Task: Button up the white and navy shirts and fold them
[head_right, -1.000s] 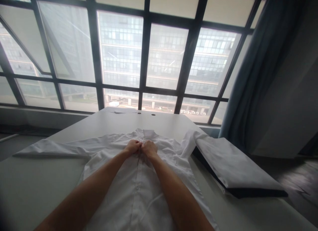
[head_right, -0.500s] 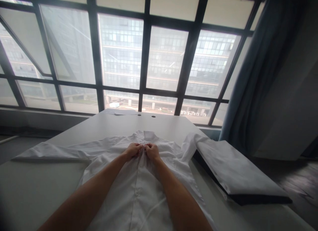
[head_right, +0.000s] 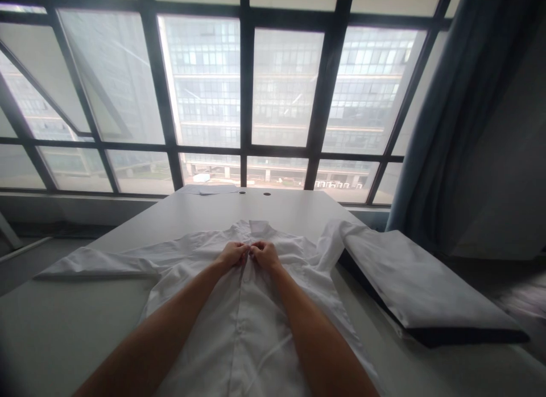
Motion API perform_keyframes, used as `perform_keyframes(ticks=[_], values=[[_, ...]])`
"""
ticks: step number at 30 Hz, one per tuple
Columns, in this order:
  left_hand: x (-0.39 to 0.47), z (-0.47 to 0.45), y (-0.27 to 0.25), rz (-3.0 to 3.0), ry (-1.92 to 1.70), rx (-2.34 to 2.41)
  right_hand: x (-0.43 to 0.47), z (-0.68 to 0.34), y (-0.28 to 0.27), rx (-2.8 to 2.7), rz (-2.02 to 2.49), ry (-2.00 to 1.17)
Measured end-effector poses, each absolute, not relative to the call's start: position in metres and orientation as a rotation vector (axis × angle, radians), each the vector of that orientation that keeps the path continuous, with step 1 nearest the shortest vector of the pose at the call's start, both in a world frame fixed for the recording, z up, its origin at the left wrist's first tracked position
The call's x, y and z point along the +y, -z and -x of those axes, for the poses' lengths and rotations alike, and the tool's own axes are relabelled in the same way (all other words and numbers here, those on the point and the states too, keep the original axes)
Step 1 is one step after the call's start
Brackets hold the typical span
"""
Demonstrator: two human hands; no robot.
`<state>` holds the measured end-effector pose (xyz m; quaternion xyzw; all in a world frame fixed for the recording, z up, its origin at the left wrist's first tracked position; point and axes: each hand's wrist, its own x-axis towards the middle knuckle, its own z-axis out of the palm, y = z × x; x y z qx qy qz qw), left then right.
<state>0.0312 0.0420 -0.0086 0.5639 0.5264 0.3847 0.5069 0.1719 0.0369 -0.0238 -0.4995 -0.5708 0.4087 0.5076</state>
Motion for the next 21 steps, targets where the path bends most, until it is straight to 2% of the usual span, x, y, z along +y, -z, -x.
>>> perform_keyframes(ticks=[4, 14, 21], values=[[0.046, -0.029, 0.014, -1.354, -0.907, 1.226, 0.035, -0.172, 0.021, -1.354, 1.216, -1.024], [0.037, -0.026, 0.008, -1.345, -0.898, 1.166, 0.036, -0.173, 0.026, -1.508, 1.267, -0.877], [0.035, -0.030, 0.014, -1.389, -0.900, 1.180, 0.040, -0.170, 0.033, -1.679, 1.329, -0.630]])
